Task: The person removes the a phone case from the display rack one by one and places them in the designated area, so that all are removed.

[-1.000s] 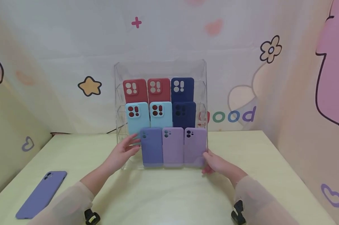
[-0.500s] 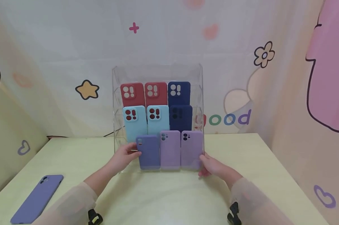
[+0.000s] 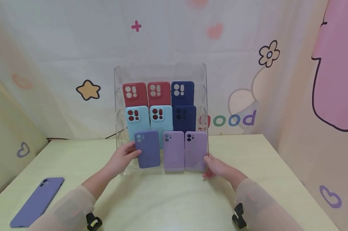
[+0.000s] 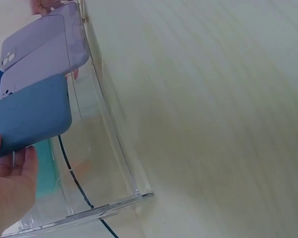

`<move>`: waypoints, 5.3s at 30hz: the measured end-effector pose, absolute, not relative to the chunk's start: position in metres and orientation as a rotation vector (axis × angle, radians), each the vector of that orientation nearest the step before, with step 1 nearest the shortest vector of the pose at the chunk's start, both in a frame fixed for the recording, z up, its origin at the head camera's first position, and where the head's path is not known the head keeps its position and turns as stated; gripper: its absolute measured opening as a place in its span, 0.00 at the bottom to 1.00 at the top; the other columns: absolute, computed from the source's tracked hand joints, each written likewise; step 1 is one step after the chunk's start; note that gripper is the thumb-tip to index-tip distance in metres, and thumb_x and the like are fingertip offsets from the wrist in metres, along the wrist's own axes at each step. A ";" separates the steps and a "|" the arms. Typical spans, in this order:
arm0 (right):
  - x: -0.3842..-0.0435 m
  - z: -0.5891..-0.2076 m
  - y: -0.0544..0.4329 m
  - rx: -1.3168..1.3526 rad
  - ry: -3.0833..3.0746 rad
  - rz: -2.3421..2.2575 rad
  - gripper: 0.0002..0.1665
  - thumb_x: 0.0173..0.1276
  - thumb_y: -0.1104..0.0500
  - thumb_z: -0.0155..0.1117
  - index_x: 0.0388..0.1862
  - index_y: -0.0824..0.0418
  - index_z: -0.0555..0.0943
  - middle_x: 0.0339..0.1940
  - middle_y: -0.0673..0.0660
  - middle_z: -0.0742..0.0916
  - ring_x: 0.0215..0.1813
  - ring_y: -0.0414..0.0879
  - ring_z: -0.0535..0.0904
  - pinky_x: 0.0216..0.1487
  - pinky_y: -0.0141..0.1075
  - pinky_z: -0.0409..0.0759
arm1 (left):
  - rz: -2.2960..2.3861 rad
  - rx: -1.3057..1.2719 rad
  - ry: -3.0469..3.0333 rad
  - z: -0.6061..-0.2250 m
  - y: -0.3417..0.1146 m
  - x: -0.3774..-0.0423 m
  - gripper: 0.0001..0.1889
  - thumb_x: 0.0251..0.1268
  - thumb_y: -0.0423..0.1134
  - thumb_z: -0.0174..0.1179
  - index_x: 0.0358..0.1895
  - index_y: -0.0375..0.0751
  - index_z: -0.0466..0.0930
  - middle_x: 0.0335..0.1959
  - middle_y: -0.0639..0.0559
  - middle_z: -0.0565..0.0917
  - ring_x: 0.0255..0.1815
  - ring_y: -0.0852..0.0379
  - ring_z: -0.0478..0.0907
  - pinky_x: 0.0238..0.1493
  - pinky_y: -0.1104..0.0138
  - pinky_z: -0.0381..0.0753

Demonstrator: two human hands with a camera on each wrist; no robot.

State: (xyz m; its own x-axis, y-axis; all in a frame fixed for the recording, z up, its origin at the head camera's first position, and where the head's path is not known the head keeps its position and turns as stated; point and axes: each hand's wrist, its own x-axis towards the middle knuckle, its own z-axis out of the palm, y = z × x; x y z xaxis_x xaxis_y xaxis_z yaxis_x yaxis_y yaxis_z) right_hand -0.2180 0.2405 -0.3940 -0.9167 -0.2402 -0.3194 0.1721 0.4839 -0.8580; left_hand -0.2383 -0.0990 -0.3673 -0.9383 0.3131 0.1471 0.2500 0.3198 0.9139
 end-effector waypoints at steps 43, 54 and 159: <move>-0.218 -0.394 0.241 -0.069 2.319 -1.435 0.37 0.71 0.57 0.28 0.71 0.75 0.34 0.61 0.79 0.61 0.28 0.46 0.77 0.36 0.40 0.79 | 1.822 0.373 2.354 -0.360 -0.132 -0.198 0.22 0.66 0.30 0.54 0.63 0.31 0.67 0.45 0.37 0.81 0.44 0.47 0.80 0.45 0.56 0.79; -0.218 -0.393 0.240 -0.078 2.334 -1.408 0.37 0.71 0.55 0.27 0.72 0.73 0.35 0.65 0.77 0.56 0.29 0.48 0.77 0.37 0.41 0.79 | 1.793 0.322 2.344 -0.358 -0.145 -0.188 0.23 0.67 0.31 0.53 0.65 0.30 0.65 0.48 0.37 0.79 0.47 0.46 0.79 0.46 0.55 0.78; -0.221 -0.399 0.240 -0.075 2.328 -1.450 0.37 0.69 0.56 0.28 0.71 0.74 0.36 0.63 0.80 0.58 0.28 0.46 0.77 0.35 0.40 0.79 | 1.249 0.013 2.552 -0.366 -0.294 -0.174 0.33 0.67 0.41 0.56 0.63 0.18 0.56 0.48 0.31 0.76 0.44 0.49 0.78 0.44 0.56 0.79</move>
State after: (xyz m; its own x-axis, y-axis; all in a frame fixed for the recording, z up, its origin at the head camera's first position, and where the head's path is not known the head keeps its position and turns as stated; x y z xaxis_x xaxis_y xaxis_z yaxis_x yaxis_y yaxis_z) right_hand -0.2212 0.2405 -0.3987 -0.9205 -0.2492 -0.3009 0.1600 0.4621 -0.8723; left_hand -0.1741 -0.2939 -0.3663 -0.9552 0.1377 -0.2618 -0.1222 0.6224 0.7731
